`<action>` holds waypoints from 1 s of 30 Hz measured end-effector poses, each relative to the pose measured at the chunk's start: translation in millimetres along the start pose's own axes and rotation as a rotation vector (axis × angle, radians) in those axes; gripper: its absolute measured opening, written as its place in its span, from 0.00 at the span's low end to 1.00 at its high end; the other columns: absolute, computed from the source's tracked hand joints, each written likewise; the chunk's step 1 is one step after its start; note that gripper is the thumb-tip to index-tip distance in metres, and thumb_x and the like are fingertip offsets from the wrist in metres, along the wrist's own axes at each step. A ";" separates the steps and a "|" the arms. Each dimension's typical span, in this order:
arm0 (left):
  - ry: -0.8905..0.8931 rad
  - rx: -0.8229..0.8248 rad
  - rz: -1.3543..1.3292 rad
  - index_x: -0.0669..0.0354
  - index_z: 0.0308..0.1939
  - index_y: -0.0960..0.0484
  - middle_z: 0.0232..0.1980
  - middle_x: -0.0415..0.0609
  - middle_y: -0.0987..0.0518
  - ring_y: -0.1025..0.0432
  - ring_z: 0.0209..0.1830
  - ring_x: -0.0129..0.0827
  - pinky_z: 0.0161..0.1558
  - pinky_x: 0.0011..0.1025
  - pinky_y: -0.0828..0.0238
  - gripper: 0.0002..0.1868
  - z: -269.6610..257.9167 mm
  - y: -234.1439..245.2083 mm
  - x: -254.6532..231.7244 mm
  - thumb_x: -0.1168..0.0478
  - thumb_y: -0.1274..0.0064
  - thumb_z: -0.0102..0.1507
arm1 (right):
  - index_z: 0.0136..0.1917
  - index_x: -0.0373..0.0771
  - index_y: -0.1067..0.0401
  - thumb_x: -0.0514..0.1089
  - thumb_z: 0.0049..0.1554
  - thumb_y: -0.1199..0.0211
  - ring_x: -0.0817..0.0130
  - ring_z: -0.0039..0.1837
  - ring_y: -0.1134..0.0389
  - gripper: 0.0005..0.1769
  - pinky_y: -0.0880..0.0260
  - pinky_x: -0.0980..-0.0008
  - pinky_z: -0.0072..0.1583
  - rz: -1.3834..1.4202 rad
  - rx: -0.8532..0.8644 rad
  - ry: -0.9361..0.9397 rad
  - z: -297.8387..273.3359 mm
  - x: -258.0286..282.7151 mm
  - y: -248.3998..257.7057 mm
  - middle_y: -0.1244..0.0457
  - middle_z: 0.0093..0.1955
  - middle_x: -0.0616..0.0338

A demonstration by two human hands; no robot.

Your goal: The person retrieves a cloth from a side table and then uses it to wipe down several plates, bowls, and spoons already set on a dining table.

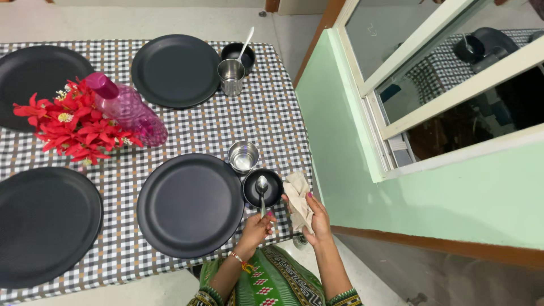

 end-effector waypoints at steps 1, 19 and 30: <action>-0.045 -0.020 -0.047 0.61 0.44 0.20 0.28 0.36 0.30 0.33 0.28 0.24 0.28 0.20 0.40 0.14 -0.8 -1.4 0.6 0.57 0.57 0.72 | 0.70 0.25 0.36 0.48 0.66 0.49 0.60 0.50 0.26 0.27 0.26 0.65 0.51 -0.006 0.025 -0.009 3.4 -0.3 -0.2 0.31 0.59 0.34; -0.528 -0.167 0.636 0.62 0.33 0.24 0.24 0.54 0.23 0.26 0.23 0.42 0.31 0.39 0.29 0.15 -147.2 -53.3 -169.1 0.58 0.59 0.70 | 0.58 0.37 0.27 0.38 0.60 0.41 0.75 0.49 0.30 0.13 0.28 0.72 0.53 -1.066 0.370 0.398 70.0 51.7 -65.3 0.30 0.46 0.60; -0.501 -0.099 0.658 0.64 0.31 0.25 0.23 0.54 0.25 0.28 0.22 0.41 0.32 0.38 0.30 0.16 -171.6 -18.8 -175.8 0.59 0.58 0.70 | 0.54 0.31 0.25 0.32 0.57 0.34 0.75 0.50 0.31 0.10 0.29 0.73 0.51 -0.866 0.756 0.322 59.0 28.4 -106.4 0.32 0.49 0.59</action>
Point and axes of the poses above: each hand's wrist, its own z-axis towards the middle knuckle, its own y-axis out of the back of the hand, x = y × z, the point moved 9 cm from there along z, towards the middle knuckle
